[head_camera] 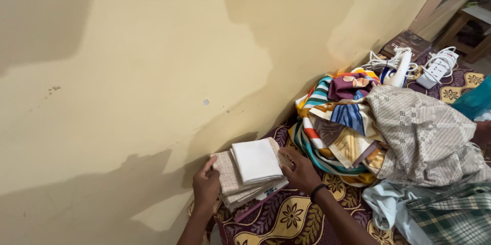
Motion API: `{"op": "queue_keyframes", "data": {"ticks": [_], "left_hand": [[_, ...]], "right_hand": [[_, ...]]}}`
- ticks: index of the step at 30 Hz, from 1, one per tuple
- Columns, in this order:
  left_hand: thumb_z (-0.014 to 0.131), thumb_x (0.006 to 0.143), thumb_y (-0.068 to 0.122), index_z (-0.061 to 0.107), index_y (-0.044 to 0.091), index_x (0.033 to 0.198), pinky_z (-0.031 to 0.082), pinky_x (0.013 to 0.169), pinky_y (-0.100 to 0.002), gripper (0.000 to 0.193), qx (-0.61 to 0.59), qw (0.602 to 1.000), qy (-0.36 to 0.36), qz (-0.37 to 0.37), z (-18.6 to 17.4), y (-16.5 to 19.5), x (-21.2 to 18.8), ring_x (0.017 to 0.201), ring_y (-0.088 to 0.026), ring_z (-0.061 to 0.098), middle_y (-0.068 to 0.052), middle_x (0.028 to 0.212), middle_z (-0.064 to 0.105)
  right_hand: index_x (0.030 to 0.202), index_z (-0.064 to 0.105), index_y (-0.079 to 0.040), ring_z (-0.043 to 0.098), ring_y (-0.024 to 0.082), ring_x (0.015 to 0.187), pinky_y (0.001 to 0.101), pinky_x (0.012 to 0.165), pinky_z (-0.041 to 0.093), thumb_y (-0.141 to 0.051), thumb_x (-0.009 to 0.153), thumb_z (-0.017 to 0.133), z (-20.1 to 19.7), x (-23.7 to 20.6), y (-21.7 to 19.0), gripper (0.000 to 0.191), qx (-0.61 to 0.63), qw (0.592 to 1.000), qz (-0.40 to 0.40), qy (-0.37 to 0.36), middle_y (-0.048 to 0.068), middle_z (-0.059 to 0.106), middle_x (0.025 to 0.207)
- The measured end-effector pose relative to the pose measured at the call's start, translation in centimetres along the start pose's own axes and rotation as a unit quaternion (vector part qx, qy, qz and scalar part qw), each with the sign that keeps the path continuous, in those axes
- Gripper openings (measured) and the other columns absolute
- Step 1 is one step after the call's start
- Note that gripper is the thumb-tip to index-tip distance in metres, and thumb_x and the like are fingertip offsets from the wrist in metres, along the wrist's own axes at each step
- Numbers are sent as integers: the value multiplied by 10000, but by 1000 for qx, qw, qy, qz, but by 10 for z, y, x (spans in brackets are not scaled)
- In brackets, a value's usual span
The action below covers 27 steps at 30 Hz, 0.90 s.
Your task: The person folds several pieces of clothing on a bed. They pick up each item, unfold it, smooth it out, and fold it into a neat rectangle, then place it on a growing stack. The items include a patterned cloth, a plaid shirt, and other garments.
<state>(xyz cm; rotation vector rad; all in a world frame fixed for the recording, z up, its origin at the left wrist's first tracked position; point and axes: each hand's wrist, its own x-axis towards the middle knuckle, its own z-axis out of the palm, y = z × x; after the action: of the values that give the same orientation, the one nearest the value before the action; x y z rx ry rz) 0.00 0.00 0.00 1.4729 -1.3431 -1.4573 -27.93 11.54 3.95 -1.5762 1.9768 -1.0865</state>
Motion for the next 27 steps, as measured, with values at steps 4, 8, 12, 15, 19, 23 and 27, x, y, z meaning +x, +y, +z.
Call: {"op": "queue_keyframes", "data": {"ticks": [4, 8, 12, 15, 19, 23, 27], "left_hand": [[570, 964, 148, 643, 118, 1387, 468, 926, -452, 431, 182, 981, 54, 43, -2, 11, -11, 1110, -336, 591, -208, 1223, 634], [546, 966, 233, 653, 53, 1273, 351, 1166, -521, 372, 246, 912, 121, 306, 9, 16, -20, 1381, -373, 459, -214, 1455, 531], [426, 1040, 383, 487, 100, 1482, 150, 1253, -574, 529, 381, 848, 18, 367, 34, 31, -25, 1536, -374, 247, -187, 1633, 312], [367, 1017, 521, 254, 100, 1590, 42, 1199, -589, 720, 463, 837, -75, 282, 42, 35, -37, 1540, -395, 26, -211, 1679, 62], [330, 1017, 581, 149, 66, 1604, 19, 1208, -581, 802, 521, 817, -92, 228, 44, 23, -52, 1538, -401, -25, -214, 1679, -7], [372, 989, 589, 194, 30, 1577, 46, 1205, -586, 830, 513, 818, -46, 256, 51, 8, -58, 1542, -395, 13, -206, 1675, 52], [397, 977, 596, 209, 52, 1571, 45, 1211, -596, 828, 534, 806, -41, 251, 51, 6, -56, 1548, -382, 24, -189, 1673, 67]], "right_hand": [[1356, 590, -95, 670, 292, 1115, 408, 884, 579, -175, 878, 634, 4, -1, -4, 487, -14, 999, 27, -15, 68, 548, 1494], [1406, 641, -141, 457, 298, 1501, 494, 1230, 379, -204, 996, 551, 17, 0, -11, 425, -176, 960, -202, 77, 75, 508, 1588], [1564, 434, -164, 174, 344, 1565, 561, 1208, 152, -444, 1043, 390, 30, -7, -22, 593, -173, 973, -131, -73, 127, 241, 1696], [1609, 292, -202, 107, 310, 1564, 506, 1215, 136, -532, 1034, 304, 33, -11, -20, 663, -230, 962, -92, -115, 84, 156, 1705], [1629, 241, -223, 86, 283, 1584, 476, 1241, 105, -508, 1057, 271, 41, -5, -8, 640, -248, 953, -91, -145, 49, 117, 1729], [1635, 237, -241, 80, 274, 1585, 456, 1243, 104, -503, 1059, 271, 43, -11, -4, 634, -274, 945, -91, -152, 28, 103, 1733], [1634, 221, -223, 63, 289, 1588, 459, 1242, 95, -513, 1056, 287, 36, -11, -13, 650, -272, 943, -91, -168, 48, 85, 1731]]}}
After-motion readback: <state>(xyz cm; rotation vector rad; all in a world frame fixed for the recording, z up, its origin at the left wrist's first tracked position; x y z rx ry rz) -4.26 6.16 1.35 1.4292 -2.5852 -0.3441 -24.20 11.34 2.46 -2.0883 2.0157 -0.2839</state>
